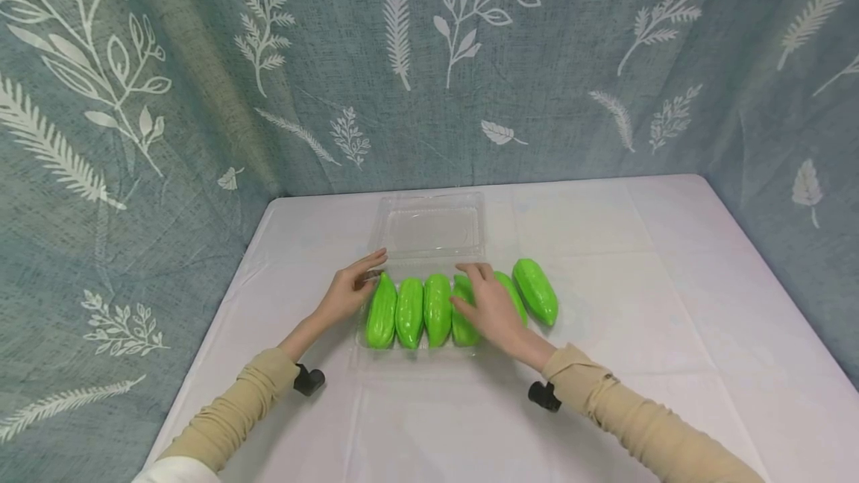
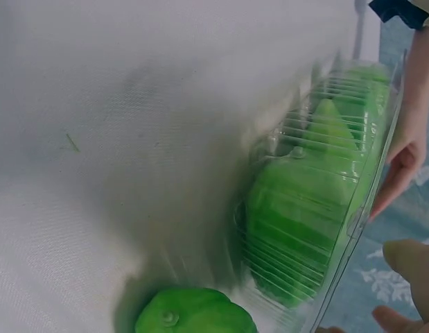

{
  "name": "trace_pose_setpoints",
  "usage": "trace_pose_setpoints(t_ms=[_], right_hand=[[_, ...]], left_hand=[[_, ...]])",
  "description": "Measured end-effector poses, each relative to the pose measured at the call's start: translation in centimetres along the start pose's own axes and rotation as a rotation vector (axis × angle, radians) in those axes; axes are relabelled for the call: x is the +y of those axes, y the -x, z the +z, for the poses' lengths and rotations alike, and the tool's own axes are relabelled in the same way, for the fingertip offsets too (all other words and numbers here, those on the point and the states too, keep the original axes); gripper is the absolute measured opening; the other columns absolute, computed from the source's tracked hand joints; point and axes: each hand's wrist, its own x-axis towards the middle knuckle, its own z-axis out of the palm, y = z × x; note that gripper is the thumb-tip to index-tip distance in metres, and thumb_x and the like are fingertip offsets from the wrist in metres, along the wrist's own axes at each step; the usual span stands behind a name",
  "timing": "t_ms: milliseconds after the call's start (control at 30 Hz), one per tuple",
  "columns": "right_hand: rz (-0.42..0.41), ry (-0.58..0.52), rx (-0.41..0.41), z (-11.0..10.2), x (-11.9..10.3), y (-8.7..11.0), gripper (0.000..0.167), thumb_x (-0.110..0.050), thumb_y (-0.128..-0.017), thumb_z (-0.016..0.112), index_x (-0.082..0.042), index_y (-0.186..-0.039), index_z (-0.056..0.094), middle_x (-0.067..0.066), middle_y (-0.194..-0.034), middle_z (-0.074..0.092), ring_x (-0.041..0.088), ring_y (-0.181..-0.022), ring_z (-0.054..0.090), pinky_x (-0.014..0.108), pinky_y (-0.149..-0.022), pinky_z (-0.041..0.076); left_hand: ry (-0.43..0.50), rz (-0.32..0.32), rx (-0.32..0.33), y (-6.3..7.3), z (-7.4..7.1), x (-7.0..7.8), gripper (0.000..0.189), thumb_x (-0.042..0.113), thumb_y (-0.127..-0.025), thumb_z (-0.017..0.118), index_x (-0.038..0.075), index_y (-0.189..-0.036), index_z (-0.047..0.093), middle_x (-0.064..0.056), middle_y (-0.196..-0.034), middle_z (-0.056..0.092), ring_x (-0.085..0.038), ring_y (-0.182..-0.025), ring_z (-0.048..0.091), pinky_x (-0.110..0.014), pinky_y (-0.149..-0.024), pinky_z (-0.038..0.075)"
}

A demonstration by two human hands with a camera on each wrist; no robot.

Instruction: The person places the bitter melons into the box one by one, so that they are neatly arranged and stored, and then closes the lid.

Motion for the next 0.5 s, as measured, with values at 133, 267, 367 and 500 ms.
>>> trace_pose_setpoints(t_ms=[133, 267, 367, 500], right_hand=[[0.007, -0.003, -0.008, -0.13, 0.03, -0.02, 0.056, -0.022, -0.085, 0.069, 0.0, -0.132, 0.049, 0.026, -0.129, 0.053, 0.038, -0.113, 0.056, 0.05, -0.096, 0.052], [0.012, -0.011, -0.01, -0.14, 0.02, -0.07, 0.056, -0.023, -0.086, 0.068, 0.0, -0.133, 0.048, 0.025, -0.129, 0.054, 0.038, -0.115, 0.056, 0.051, -0.098, 0.05], [0.009, -0.028, -0.007, -0.07, 0.03, -0.07, 0.057, -0.022, -0.085, 0.069, 0.001, -0.133, 0.048, 0.025, -0.128, 0.054, 0.038, -0.115, 0.056, 0.051, -0.097, 0.05], [0.003, -0.062, -0.006, -0.06, 0.07, -0.1, 0.057, -0.021, -0.084, 0.07, 0.001, -0.133, 0.048, 0.024, -0.127, 0.056, 0.038, -0.113, 0.057, 0.05, -0.093, 0.053]], left_hand=[[0.001, 0.033, 0.014, 0.01, 0.0, 0.0, 0.048, -0.016, -0.084, 0.048, -0.006, -0.131, 0.052, -0.017, -0.145, 0.044, -0.037, -0.114, 0.06, -0.045, -0.096, 0.053], [0.001, 0.097, 0.045, 0.18, 0.0, -0.05, 0.049, -0.015, -0.082, 0.047, -0.005, -0.13, 0.053, -0.016, -0.143, 0.046, -0.037, -0.111, 0.061, -0.041, -0.093, 0.055], [0.0, 0.112, 0.056, 0.28, -0.03, 0.08, 0.049, -0.013, -0.082, 0.047, -0.004, -0.129, 0.054, -0.015, -0.143, 0.047, -0.037, -0.109, 0.063, -0.038, -0.09, 0.057], [-0.001, 0.065, 0.032, 0.17, -0.07, 0.21, 0.048, -0.013, -0.083, 0.048, -0.005, -0.13, 0.053, -0.017, -0.144, 0.045, -0.038, -0.111, 0.061, -0.043, -0.093, 0.055]])
